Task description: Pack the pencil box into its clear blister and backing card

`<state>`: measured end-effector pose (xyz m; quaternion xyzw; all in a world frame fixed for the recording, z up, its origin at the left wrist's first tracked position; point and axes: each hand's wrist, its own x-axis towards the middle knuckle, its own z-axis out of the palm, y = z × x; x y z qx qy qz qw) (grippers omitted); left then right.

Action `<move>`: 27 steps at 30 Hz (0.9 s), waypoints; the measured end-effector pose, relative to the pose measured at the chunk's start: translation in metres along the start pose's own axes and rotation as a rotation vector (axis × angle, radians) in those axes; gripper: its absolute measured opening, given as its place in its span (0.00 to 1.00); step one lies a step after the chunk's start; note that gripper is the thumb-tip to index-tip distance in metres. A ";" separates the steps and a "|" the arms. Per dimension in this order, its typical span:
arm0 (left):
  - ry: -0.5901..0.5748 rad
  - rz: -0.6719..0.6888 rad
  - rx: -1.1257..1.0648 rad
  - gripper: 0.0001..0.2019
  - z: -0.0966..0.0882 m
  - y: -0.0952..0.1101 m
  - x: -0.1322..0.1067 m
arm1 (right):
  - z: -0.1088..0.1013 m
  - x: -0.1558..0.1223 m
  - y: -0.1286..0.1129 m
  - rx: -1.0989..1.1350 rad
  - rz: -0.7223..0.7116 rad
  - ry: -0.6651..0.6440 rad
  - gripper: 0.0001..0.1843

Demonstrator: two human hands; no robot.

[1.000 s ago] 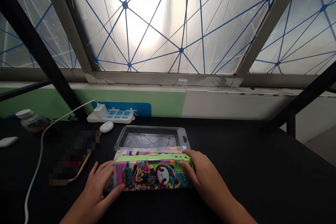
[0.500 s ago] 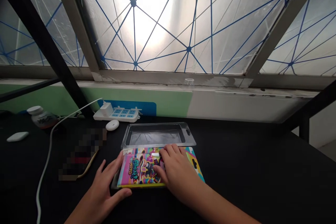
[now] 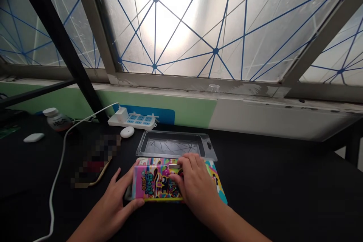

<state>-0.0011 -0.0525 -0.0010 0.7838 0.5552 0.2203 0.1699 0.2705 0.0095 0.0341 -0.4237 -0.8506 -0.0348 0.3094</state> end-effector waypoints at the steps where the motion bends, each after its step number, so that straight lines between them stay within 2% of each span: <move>1: -0.011 0.001 -0.025 0.33 -0.002 0.000 0.000 | -0.005 0.000 -0.002 -0.005 -0.037 0.037 0.07; 4: -0.030 0.001 -0.103 0.27 -0.007 -0.001 0.000 | -0.029 -0.006 -0.009 0.008 -0.203 0.054 0.07; 7: -0.036 -0.027 -0.125 0.26 -0.010 -0.002 0.000 | -0.060 -0.022 -0.006 0.055 -0.316 -0.138 0.13; 10: -0.077 -0.050 -0.088 0.30 -0.009 -0.001 0.000 | -0.078 -0.049 0.017 0.095 -0.252 -0.393 0.25; 13: -0.098 -0.076 -0.048 0.34 -0.006 0.000 0.001 | -0.073 -0.081 0.052 0.085 -0.027 -0.476 0.37; 15: -0.096 -0.081 -0.041 0.35 -0.004 0.000 0.001 | -0.061 -0.098 0.072 0.092 0.128 -0.480 0.44; 18: -0.075 -0.076 -0.077 0.35 -0.003 0.000 -0.001 | -0.045 -0.109 0.086 0.138 0.240 -0.453 0.43; 21: -0.042 -0.072 -0.182 0.33 -0.005 0.000 -0.004 | -0.040 -0.108 0.085 0.172 0.312 -0.385 0.35; 24: -0.003 -0.089 -0.261 0.38 -0.005 -0.003 -0.007 | -0.041 -0.103 0.080 0.169 0.384 -0.304 0.25; 27: 0.042 -0.046 -0.244 0.42 -0.002 -0.007 -0.007 | -0.041 -0.102 0.076 0.132 0.371 -0.253 0.24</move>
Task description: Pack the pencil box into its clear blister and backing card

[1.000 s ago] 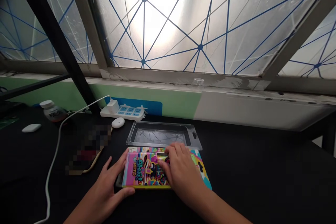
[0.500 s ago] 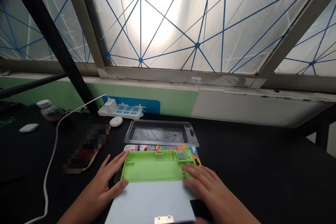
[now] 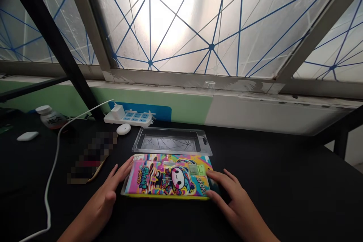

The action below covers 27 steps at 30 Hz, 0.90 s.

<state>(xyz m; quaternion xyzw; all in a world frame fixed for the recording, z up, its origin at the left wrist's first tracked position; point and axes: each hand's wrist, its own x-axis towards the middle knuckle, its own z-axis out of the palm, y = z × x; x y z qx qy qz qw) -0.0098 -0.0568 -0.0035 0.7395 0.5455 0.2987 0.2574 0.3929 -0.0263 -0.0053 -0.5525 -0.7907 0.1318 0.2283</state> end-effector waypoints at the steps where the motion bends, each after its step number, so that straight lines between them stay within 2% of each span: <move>1: 0.009 0.027 0.026 0.42 0.001 -0.001 0.000 | 0.002 -0.001 -0.001 -0.014 -0.032 0.009 0.28; 3: 0.036 0.068 0.102 0.39 0.003 -0.002 0.001 | 0.008 -0.003 -0.001 -0.041 -0.115 0.024 0.37; 5: 0.093 0.120 0.188 0.37 0.005 0.001 0.001 | 0.013 -0.007 0.000 -0.055 -0.185 0.041 0.42; 7: 0.179 0.197 0.247 0.38 0.006 0.011 0.001 | 0.012 -0.008 0.000 -0.050 -0.216 0.073 0.42; 10: 0.284 0.240 0.260 0.38 0.001 0.035 0.011 | -0.003 0.003 -0.004 0.006 -0.202 0.129 0.40; 14: 0.264 0.115 0.248 0.36 -0.013 0.067 0.055 | -0.031 0.049 -0.017 0.140 -0.084 0.117 0.35; 16: 0.260 0.056 0.249 0.35 -0.017 0.073 0.083 | -0.032 0.076 -0.019 0.174 -0.046 0.099 0.36; 19: 0.255 -0.023 0.271 0.35 -0.014 0.065 0.116 | -0.012 0.104 -0.012 0.071 -0.098 0.137 0.35; 21: 0.235 -0.072 0.335 0.34 -0.007 0.052 0.126 | 0.008 0.111 -0.004 0.005 -0.139 0.138 0.33; 24: 0.137 -0.127 0.467 0.31 0.003 0.031 0.124 | 0.026 0.112 0.004 -0.035 -0.182 0.100 0.29; 27: 0.081 -0.127 0.564 0.27 0.008 0.025 0.119 | 0.025 0.106 0.001 -0.190 -0.246 0.108 0.26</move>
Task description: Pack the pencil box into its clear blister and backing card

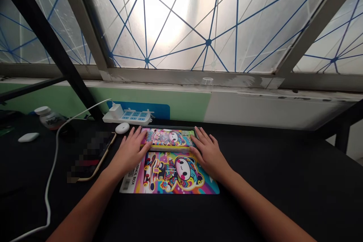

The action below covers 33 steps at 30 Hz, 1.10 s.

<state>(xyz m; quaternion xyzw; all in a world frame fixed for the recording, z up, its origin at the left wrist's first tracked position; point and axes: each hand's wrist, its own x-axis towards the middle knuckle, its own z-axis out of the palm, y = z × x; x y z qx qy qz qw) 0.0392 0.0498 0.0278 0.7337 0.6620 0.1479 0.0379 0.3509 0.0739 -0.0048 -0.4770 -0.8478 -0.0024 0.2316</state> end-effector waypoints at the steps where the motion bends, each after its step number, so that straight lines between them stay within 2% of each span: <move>1: 0.019 0.013 0.023 0.27 0.000 0.002 -0.001 | -0.004 -0.002 -0.004 -0.058 -0.032 0.017 0.26; 3: 0.085 0.060 0.043 0.26 -0.002 0.012 0.001 | -0.013 -0.005 -0.017 -0.112 -0.117 0.058 0.24; 5: 0.118 0.120 0.013 0.26 -0.003 0.025 0.007 | -0.021 -0.010 -0.035 -0.070 -0.226 0.044 0.22; 8: 0.036 0.157 -0.022 0.29 0.002 0.043 0.021 | -0.026 -0.016 -0.066 0.078 -0.362 -0.151 0.22; 10: -0.033 0.130 0.018 0.32 0.010 0.049 0.030 | -0.026 -0.019 -0.079 0.166 -0.368 -0.324 0.28; 12: -0.070 0.104 0.050 0.33 0.016 0.048 0.037 | -0.026 -0.021 -0.085 0.212 -0.306 -0.461 0.43; 14: -0.082 0.102 0.053 0.34 0.020 0.041 0.041 | -0.027 -0.022 -0.084 0.223 -0.248 -0.546 0.53; 15: -0.084 0.108 0.052 0.34 0.021 0.037 0.042 | -0.028 -0.022 -0.082 0.221 -0.229 -0.569 0.55; 18: -0.092 0.131 0.061 0.33 0.020 0.026 0.044 | -0.032 -0.022 -0.078 0.207 -0.167 -0.543 0.47; 21: -0.083 0.141 0.072 0.33 0.018 0.021 0.043 | -0.032 -0.020 -0.076 0.164 -0.063 -0.415 0.35; 24: -0.060 0.130 0.082 0.33 0.020 0.020 0.040 | -0.026 -0.019 -0.076 0.070 0.009 -0.305 0.29; 28: -0.045 0.132 0.088 0.33 0.021 0.017 0.036 | -0.021 -0.019 -0.078 -0.026 0.021 -0.240 0.20; 33: -0.047 0.136 0.076 0.32 0.018 0.015 0.034 | -0.022 -0.022 -0.087 -0.009 0.006 -0.205 0.12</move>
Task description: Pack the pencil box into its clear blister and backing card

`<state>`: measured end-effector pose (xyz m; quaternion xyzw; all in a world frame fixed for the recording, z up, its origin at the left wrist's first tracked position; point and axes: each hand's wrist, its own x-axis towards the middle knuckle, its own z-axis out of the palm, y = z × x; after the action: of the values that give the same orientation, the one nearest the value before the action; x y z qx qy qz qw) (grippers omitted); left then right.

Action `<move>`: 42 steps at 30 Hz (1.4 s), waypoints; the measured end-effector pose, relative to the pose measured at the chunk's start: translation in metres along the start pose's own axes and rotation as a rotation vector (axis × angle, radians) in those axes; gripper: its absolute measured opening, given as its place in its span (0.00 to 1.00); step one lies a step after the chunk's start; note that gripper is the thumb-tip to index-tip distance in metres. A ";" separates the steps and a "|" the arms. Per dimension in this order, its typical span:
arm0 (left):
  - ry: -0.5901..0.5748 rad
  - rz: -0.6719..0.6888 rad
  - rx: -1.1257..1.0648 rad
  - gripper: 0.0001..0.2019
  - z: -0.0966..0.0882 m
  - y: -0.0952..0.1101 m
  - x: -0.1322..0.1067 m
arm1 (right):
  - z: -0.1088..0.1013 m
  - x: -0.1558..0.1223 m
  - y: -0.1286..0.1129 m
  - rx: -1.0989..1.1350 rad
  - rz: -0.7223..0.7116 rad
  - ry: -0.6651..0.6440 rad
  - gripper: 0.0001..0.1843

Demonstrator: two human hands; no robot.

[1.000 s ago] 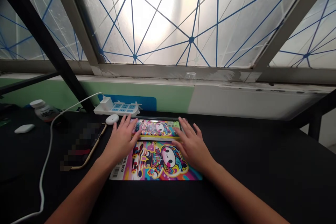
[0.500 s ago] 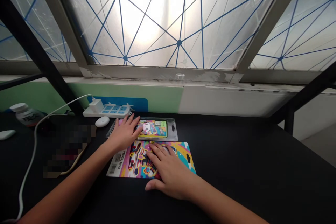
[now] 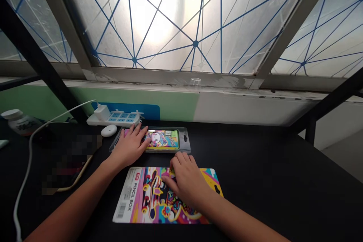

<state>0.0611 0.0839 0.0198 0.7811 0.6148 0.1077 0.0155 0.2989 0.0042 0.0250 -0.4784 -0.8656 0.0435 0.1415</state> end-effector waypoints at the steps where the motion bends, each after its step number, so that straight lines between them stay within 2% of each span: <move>1: -0.004 -0.001 -0.005 0.32 -0.001 -0.001 0.000 | -0.001 -0.001 -0.001 0.020 0.000 0.006 0.12; 4: -0.029 0.010 -0.026 0.31 -0.003 -0.003 -0.002 | -0.006 -0.002 0.000 0.096 0.046 -0.010 0.12; 7: -0.065 0.042 -0.055 0.29 -0.006 -0.007 -0.003 | -0.019 -0.001 0.021 0.130 0.160 -0.038 0.14; 10: -0.098 0.070 -0.089 0.28 -0.009 -0.010 -0.004 | -0.035 0.003 0.067 0.157 0.309 -0.048 0.19; 12: -0.117 0.086 -0.112 0.28 -0.010 -0.011 -0.005 | -0.043 0.005 0.104 0.212 0.366 -0.157 0.22; 14: -0.122 0.094 -0.129 0.28 -0.012 -0.012 -0.005 | -0.048 0.005 0.136 0.222 0.389 -0.190 0.27; 17: -0.128 0.104 -0.148 0.27 -0.015 -0.012 -0.006 | -0.049 0.003 0.161 0.209 0.415 -0.173 0.28; 19: -0.137 0.117 -0.154 0.27 -0.016 -0.010 -0.007 | -0.047 0.003 0.160 0.196 0.413 -0.129 0.26; 23: -0.136 0.128 -0.156 0.28 -0.018 -0.005 -0.010 | -0.038 0.010 0.136 0.183 0.367 -0.046 0.26; 27: -0.148 0.136 -0.136 0.30 -0.018 -0.001 -0.012 | -0.031 0.016 0.120 0.225 0.349 -0.049 0.25; 36: -0.158 0.120 -0.137 0.31 -0.019 0.000 -0.013 | -0.045 0.009 0.137 0.264 0.460 -0.036 0.22; 42: -0.161 0.098 -0.137 0.30 -0.021 0.002 -0.013 | -0.049 0.008 0.132 0.247 0.477 0.025 0.21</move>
<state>0.0564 0.0687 0.0385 0.8135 0.5638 0.0870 0.1127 0.4167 0.0792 0.0456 -0.6487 -0.7145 0.1748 0.1952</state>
